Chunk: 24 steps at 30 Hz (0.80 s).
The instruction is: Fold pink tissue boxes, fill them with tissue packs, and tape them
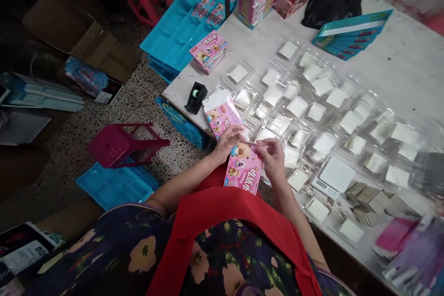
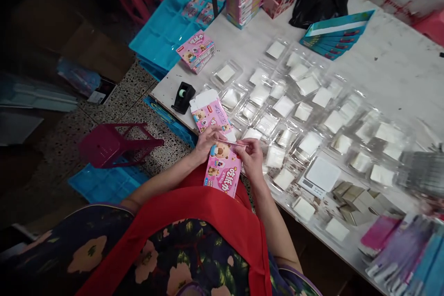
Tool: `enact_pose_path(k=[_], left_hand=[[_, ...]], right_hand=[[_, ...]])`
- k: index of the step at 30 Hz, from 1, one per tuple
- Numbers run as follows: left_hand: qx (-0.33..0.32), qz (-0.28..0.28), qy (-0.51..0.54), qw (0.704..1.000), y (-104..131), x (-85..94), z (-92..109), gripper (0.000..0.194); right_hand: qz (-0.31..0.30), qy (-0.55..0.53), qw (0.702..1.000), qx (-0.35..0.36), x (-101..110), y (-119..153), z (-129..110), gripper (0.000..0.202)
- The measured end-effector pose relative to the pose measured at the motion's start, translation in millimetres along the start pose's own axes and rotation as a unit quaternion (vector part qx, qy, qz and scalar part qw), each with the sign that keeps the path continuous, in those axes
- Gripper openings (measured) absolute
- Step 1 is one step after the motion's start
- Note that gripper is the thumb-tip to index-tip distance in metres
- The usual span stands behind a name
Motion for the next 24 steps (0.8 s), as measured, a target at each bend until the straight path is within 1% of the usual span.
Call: enact_pose_path(k=[2, 3, 4, 5, 6, 7, 8, 10, 12, 13, 15, 16, 17, 18, 19, 20, 21, 22, 23, 24], left_hand=[[0.019, -0.100, -0.079, 0.992, -5, 15.6, 13, 0.042], [0.025, -0.156, -0.123, 0.980, -8, 23.0, 19, 0.040], [0.029, -0.207, -0.161, 0.965, -11, 29.8, 25, 0.040], [0.034, -0.244, -0.187, 0.951, -13, 35.8, 31, 0.041], [0.036, -0.259, -0.200, 0.944, -14, 41.0, 35, 0.041], [0.035, -0.254, -0.198, 0.946, -15, 45.7, 38, 0.041], [0.029, -0.242, -0.186, 0.952, -17, 49.8, 40, 0.041], [0.008, -0.212, -0.147, 0.966, -20, 58.1, 43, 0.040], [0.001, -0.207, -0.135, 0.969, -27, 68.3, 46, 0.036], [0.004, -0.224, -0.148, 0.963, -31, 74.0, 47, 0.033], [0.017, -0.280, -0.193, 0.940, -38, 85.8, 51, 0.026], [0.027, -0.308, -0.213, 0.927, -39, 90.9, 53, 0.025], [0.036, -0.323, -0.224, 0.919, -37, 95.0, 53, 0.027], [0.040, -0.307, -0.224, 0.924, -33, 97.9, 52, 0.031], [0.039, -0.256, -0.214, 0.942, -26, 99.4, 50, 0.035], [0.032, -0.178, -0.197, 0.964, -16, 99.7, 46, 0.038], [0.016, -0.072, -0.169, 0.983, -5, 99.0, 40, 0.040], [-0.001, 0.020, -0.149, 0.989, 7, 97.2, 33, 0.040], [-0.020, 0.088, -0.136, 0.987, 18, 94.9, 25, 0.040], [-0.031, 0.115, -0.122, 0.985, 26, 92.9, 18, 0.040]], right_hand=[[-0.046, 0.041, 0.998, -0.022, -10, -3, -7, 0.033], [-0.056, 0.061, 0.996, -0.020, -15, -4, -10, 0.033], [-0.049, 0.083, 0.995, -0.001, -21, -4, -14, 0.034], [-0.032, 0.112, 0.993, 0.031, -26, -4, -18, 0.036], [-0.014, 0.149, 0.986, 0.069, -32, -4, -21, 0.035], [-0.005, 0.193, 0.976, 0.105, -37, -4, -25, 0.031], [-0.011, 0.238, 0.962, 0.134, -43, -4, -28, 0.025], [-0.060, 0.308, 0.935, 0.166, -52, -7, -32, 0.020], [-0.114, 0.328, 0.920, 0.181, -57, -15, -34, 0.022], [-0.137, 0.323, 0.918, 0.184, -59, -19, -34, 0.022], [-0.170, 0.291, 0.925, 0.175, -62, -29, -30, 0.022], [-0.178, 0.272, 0.931, 0.164, -64, -32, -28, 0.022], [-0.177, 0.254, 0.939, 0.147, -67, -35, -24, 0.023], [-0.164, 0.238, 0.949, 0.126, -70, -37, -21, 0.024], [-0.143, 0.223, 0.959, 0.102, -74, -38, -17, 0.026], [-0.121, 0.210, 0.967, 0.075, -78, -38, -13, 0.027], [-0.103, 0.196, 0.974, 0.047, -84, -38, -10, 0.028], [-0.093, 0.183, 0.978, 0.022, -90, -39, -7, 0.029], [-0.094, 0.171, 0.981, 0.002, -96, -40, -5, 0.030], [-0.103, 0.163, 0.981, -0.015, -103, -43, -4, 0.031]])
Point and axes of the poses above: each hand's wrist, its own y-axis away from the middle knuckle, its own x-axis out of the back of the hand, z = x × y, the point moved 1 cm from there along -y, towards the middle knuckle, and after that the axes turned 6 degrees about -z, right-handed, at the moved point
